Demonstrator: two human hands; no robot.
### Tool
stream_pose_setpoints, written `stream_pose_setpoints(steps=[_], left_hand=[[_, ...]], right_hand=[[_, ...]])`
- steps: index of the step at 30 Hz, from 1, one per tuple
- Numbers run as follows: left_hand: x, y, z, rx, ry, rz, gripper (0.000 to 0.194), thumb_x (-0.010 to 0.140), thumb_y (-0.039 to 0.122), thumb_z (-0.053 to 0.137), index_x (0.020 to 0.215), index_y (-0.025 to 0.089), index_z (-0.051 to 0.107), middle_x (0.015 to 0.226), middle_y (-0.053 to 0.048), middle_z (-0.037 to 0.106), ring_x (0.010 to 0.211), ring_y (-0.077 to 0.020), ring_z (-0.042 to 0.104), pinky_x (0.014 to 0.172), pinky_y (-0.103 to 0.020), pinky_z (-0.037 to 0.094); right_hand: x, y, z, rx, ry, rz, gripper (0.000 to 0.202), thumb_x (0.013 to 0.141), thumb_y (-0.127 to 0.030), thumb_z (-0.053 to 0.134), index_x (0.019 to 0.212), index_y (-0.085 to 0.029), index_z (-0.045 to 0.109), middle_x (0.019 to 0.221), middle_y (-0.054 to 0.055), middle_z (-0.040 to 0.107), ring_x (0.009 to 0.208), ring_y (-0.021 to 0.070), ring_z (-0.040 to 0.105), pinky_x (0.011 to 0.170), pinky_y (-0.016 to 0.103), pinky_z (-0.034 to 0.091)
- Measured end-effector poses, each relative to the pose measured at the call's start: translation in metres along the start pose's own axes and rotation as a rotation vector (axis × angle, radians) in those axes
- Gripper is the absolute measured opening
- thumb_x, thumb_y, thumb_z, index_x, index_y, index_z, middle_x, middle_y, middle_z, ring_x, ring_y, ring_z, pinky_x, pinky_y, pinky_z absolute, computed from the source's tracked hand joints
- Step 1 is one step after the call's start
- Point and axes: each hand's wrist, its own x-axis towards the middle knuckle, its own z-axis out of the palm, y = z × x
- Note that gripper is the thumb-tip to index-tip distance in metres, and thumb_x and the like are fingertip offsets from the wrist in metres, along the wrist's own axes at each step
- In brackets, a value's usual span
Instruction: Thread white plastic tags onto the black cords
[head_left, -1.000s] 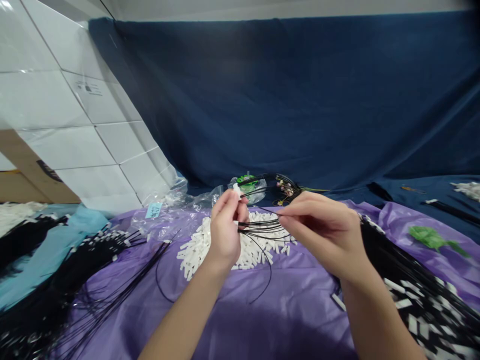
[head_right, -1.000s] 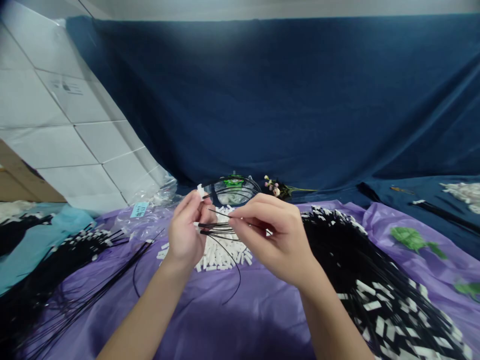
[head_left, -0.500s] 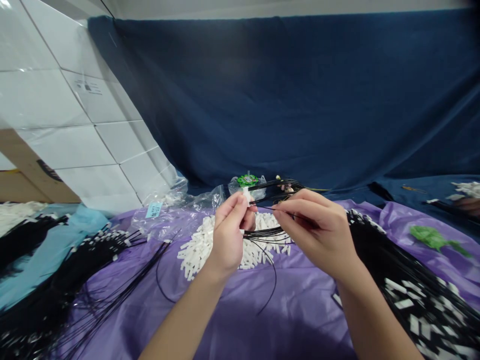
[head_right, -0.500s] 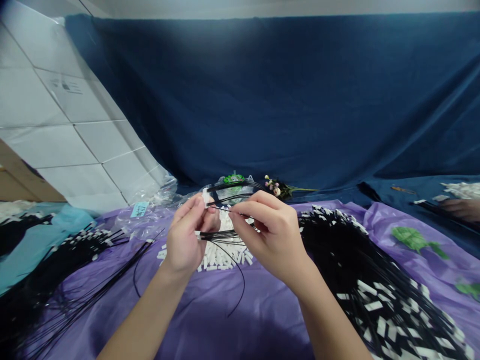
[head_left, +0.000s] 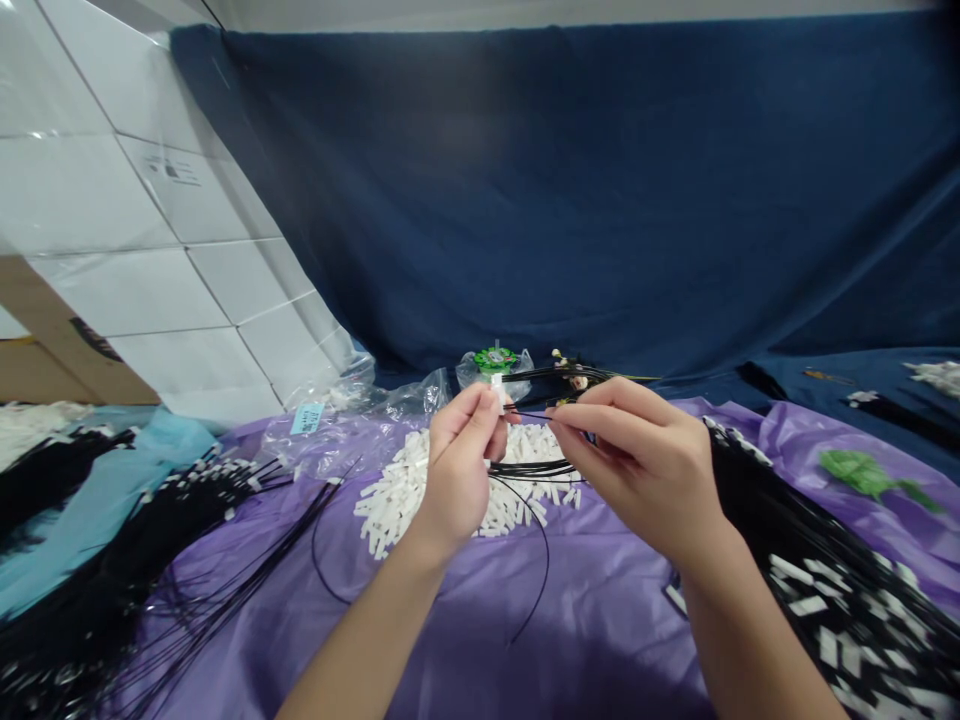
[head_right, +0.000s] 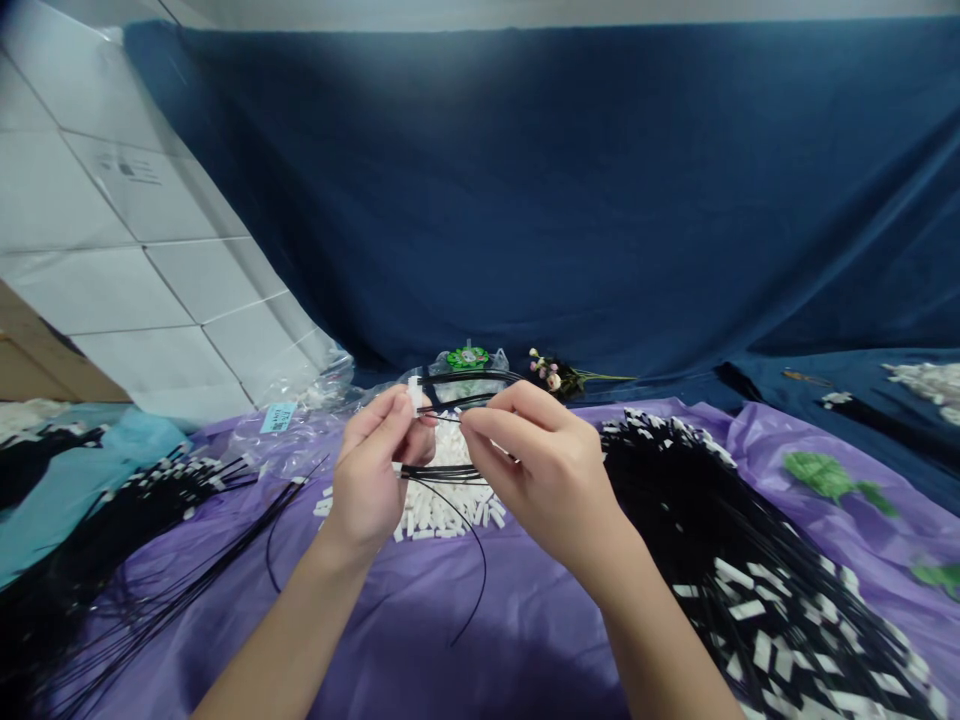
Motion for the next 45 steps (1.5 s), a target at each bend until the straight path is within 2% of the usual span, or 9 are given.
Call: stream_pose_setpoints(steps=[6, 18, 26, 28, 33, 35, 38, 40, 45], left_hand=[[0.001, 0.000, 0.002, -0.014, -0.008, -0.034, 0.029, 0.091, 0.030, 0.056, 0.066, 0.016, 0.061, 0.047, 0.003, 0.034, 0.046, -0.0079, 0.030, 0.048, -0.021, 0.026], [0.000, 0.002, 0.005, -0.046, 0.011, -0.054, 0.031, 0.089, 0.030, 0.060, 0.062, 0.015, 0.058, 0.047, 0.003, 0.034, 0.047, -0.0074, 0.030, 0.050, -0.019, 0.031], [0.021, 0.004, -0.010, -0.351, 0.179, -0.290, 0.028, 0.092, 0.028, 0.053, 0.068, 0.013, 0.055, 0.046, 0.006, 0.027, 0.040, -0.0060, 0.028, 0.040, -0.016, 0.024], [0.029, 0.006, -0.017, -0.501, 0.236, -0.395, 0.028, 0.095, 0.023, 0.047, 0.070, 0.012, 0.053, 0.047, 0.007, 0.024, 0.038, -0.0043, 0.025, 0.038, -0.015, 0.022], [0.042, 0.006, -0.033, -0.735, 0.266, -0.493, 0.027, 0.097, 0.016, 0.038, 0.073, 0.011, 0.050, 0.052, 0.006, 0.031, 0.037, -0.0032, 0.032, 0.038, -0.015, 0.027], [0.044, 0.003, -0.035, -0.743, 0.303, -0.486, 0.026, 0.096, 0.016, 0.039, 0.073, 0.011, 0.050, 0.052, 0.007, 0.031, 0.037, -0.0034, 0.033, 0.038, -0.016, 0.027], [0.045, -0.003, -0.036, -0.735, 0.327, -0.483, 0.023, 0.095, 0.016, 0.041, 0.074, 0.011, 0.050, 0.052, 0.007, 0.030, 0.037, -0.0034, 0.033, 0.038, -0.016, 0.026], [0.046, -0.005, -0.036, -0.725, 0.339, -0.480, 0.021, 0.094, 0.016, 0.043, 0.074, 0.012, 0.050, 0.053, 0.007, 0.031, 0.037, -0.0033, 0.032, 0.038, -0.016, 0.025], [0.044, -0.003, -0.028, -0.587, 0.379, -0.416, 0.018, 0.092, 0.019, 0.048, 0.075, 0.013, 0.050, 0.053, 0.007, 0.032, 0.036, -0.0034, 0.030, 0.038, -0.016, 0.022]], right_hand=[[-0.008, 0.003, 0.010, -0.183, -0.004, -0.095, 0.014, 0.087, -0.008, 0.060, 0.084, -0.020, 0.067, 0.083, 0.003, 0.066, 0.069, 0.0092, 0.061, 0.065, 0.021, 0.049], [-0.009, 0.002, 0.021, -0.162, 0.042, -0.078, 0.013, 0.086, -0.008, 0.061, 0.085, -0.020, 0.066, 0.081, 0.001, 0.066, 0.066, 0.0084, 0.061, 0.063, 0.020, 0.049], [-0.003, -0.007, 0.008, -0.223, 0.188, -0.194, 0.024, 0.077, -0.007, 0.068, 0.095, -0.022, 0.066, 0.086, 0.006, 0.066, 0.080, 0.0195, 0.059, 0.075, 0.034, 0.053], [-0.003, -0.006, 0.005, -0.220, 0.080, -0.230, 0.021, 0.078, -0.007, 0.066, 0.091, -0.022, 0.066, 0.084, 0.004, 0.067, 0.078, 0.0181, 0.059, 0.074, 0.032, 0.051], [-0.005, 0.001, 0.009, -0.094, -0.509, -0.154, 0.030, 0.089, -0.013, 0.059, 0.114, -0.027, 0.066, 0.081, -0.001, 0.070, 0.069, 0.0108, 0.062, 0.062, 0.022, 0.044], [-0.006, 0.004, 0.017, 0.099, -0.588, -0.118, 0.025, 0.091, -0.018, 0.061, 0.113, -0.026, 0.068, 0.085, -0.001, 0.071, 0.073, 0.0107, 0.065, 0.064, 0.021, 0.046], [-0.007, 0.011, 0.026, 0.477, -0.511, -0.041, 0.009, 0.088, -0.022, 0.066, 0.093, -0.019, 0.073, 0.081, 0.002, 0.072, 0.073, 0.0122, 0.067, 0.067, 0.023, 0.052], [-0.007, 0.020, 0.026, 0.705, -0.390, 0.119, 0.006, 0.085, -0.022, 0.070, 0.088, -0.018, 0.073, 0.075, 0.002, 0.072, 0.066, 0.0121, 0.067, 0.060, 0.023, 0.053], [-0.005, 0.049, 0.012, 1.077, 0.075, 0.551, 0.010, 0.089, -0.028, 0.066, 0.092, -0.024, 0.074, 0.064, -0.003, 0.065, 0.046, 0.0084, 0.061, 0.042, 0.019, 0.049]])
